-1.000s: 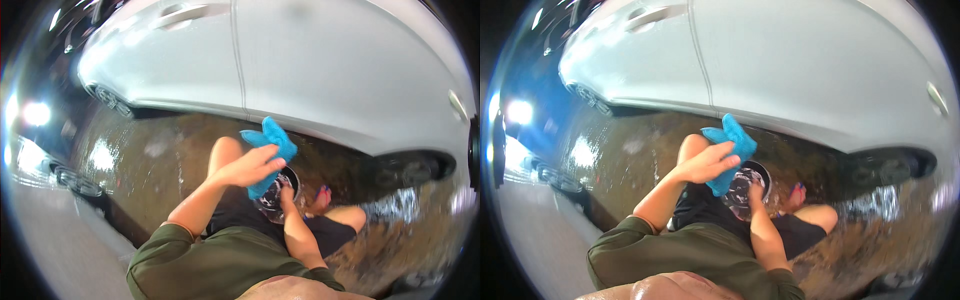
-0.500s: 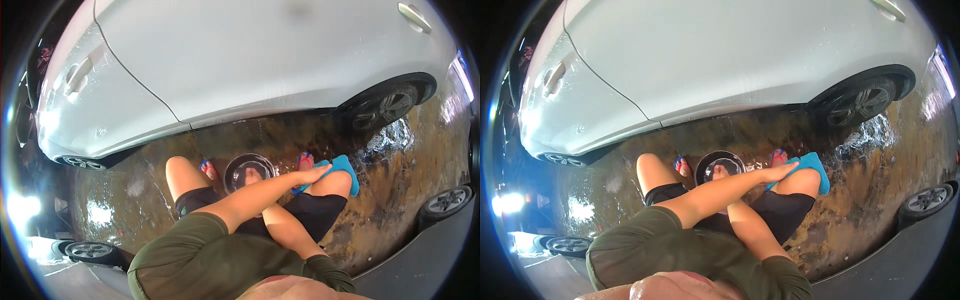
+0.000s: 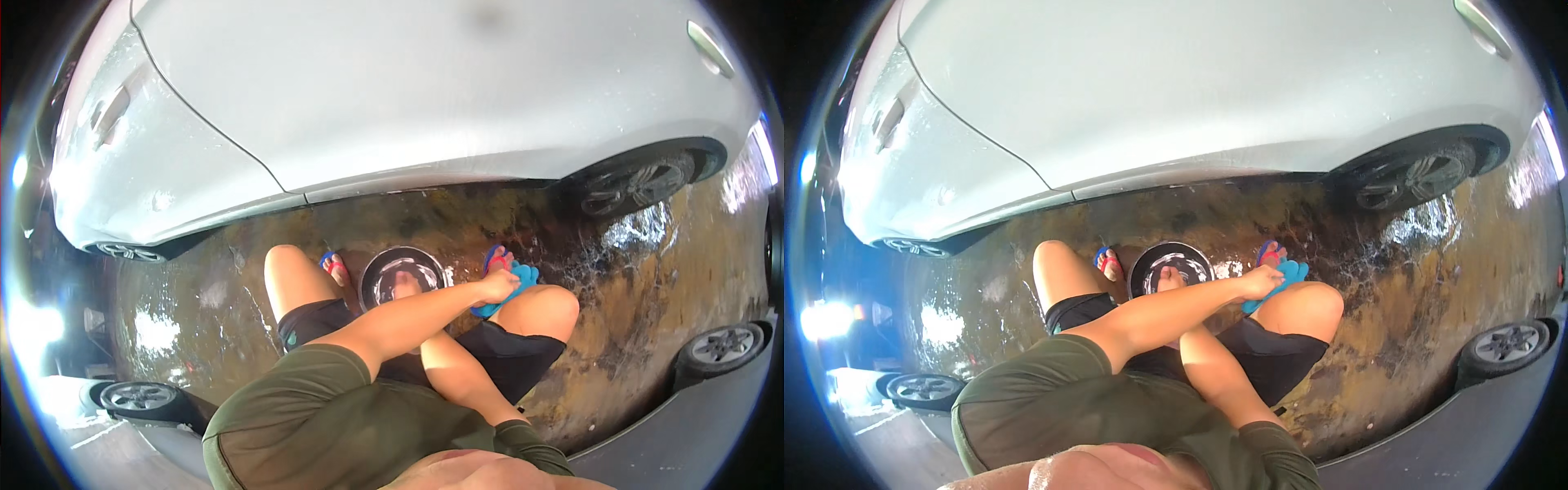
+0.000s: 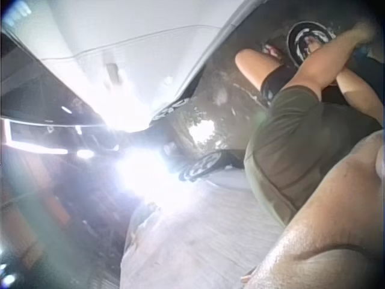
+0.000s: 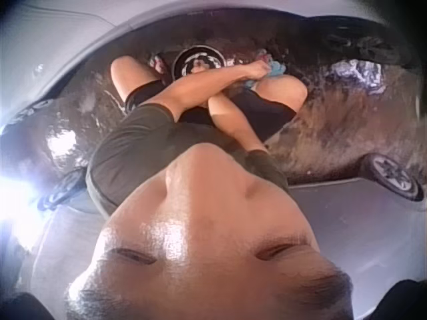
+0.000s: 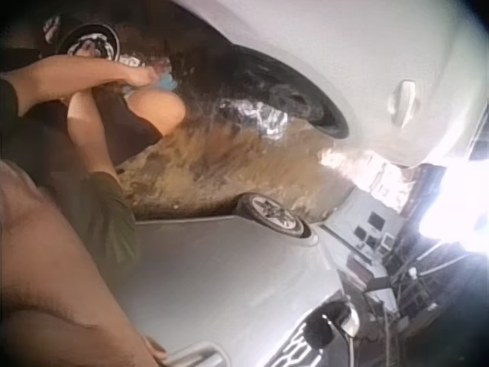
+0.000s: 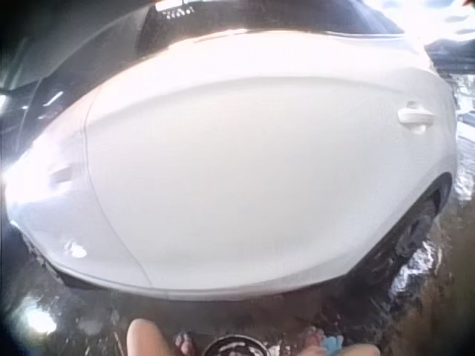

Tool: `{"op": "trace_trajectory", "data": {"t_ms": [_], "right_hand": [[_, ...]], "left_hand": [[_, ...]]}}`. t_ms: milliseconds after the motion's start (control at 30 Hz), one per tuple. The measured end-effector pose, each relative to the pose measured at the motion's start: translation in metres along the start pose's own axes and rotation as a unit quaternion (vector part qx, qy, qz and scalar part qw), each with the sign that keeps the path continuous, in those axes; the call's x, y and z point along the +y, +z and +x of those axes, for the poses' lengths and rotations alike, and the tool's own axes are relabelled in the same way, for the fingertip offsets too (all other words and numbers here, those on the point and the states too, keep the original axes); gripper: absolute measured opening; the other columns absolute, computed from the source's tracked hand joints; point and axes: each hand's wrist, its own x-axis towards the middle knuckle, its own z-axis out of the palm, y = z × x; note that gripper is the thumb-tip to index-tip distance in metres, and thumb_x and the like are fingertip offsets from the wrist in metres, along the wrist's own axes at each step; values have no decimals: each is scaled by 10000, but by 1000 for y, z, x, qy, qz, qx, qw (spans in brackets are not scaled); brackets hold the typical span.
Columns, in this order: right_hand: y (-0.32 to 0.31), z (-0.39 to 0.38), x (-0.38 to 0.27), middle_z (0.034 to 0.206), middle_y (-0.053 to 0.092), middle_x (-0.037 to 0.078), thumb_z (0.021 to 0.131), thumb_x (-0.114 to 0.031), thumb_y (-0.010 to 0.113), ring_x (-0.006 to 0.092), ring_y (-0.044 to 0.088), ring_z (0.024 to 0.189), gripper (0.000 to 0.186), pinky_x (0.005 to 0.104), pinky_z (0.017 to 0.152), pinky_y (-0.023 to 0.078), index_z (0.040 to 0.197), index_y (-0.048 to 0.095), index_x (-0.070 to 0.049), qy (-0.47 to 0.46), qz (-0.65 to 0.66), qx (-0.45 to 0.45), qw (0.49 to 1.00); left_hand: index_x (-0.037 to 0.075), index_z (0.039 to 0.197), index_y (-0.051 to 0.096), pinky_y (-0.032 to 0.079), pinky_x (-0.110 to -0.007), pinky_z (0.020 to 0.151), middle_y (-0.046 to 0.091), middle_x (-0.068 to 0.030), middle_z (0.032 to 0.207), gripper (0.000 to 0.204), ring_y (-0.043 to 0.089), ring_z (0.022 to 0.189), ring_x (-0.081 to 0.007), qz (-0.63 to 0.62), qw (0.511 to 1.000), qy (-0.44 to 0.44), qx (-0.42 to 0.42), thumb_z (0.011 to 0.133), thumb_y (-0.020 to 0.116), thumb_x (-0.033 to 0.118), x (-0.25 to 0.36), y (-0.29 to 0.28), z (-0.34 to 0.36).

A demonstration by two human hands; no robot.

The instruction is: The person wet sands the car door panel using a sanding block dipped in a bucket of water and rubs the surface by hand.

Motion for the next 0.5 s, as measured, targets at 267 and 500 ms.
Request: {"op": "trace_trajectory", "data": {"t_ms": [267,500], "right_hand": [[6,4,15,1290,647,256,1054,-384,438,429,587,1242,461,500,1072,429,1311,619,-46,-46,-38,0,998],[14,-1,36,1193,677,282,1022,-296,489,471,619,1166,362,499,1003,478,1205,667,-39,-56,-40,-31,997]], "left_hand": [[79,1226,681,457,-503,971,605,-179,1201,322,562,1135,-375,276,888,267,253,1011,593,301,62,-112,-180],[80,1072,745,461,-477,895,554,-193,1090,256,561,1027,-385,418,737,205,489,821,770,123,89,-163,-393]]}}
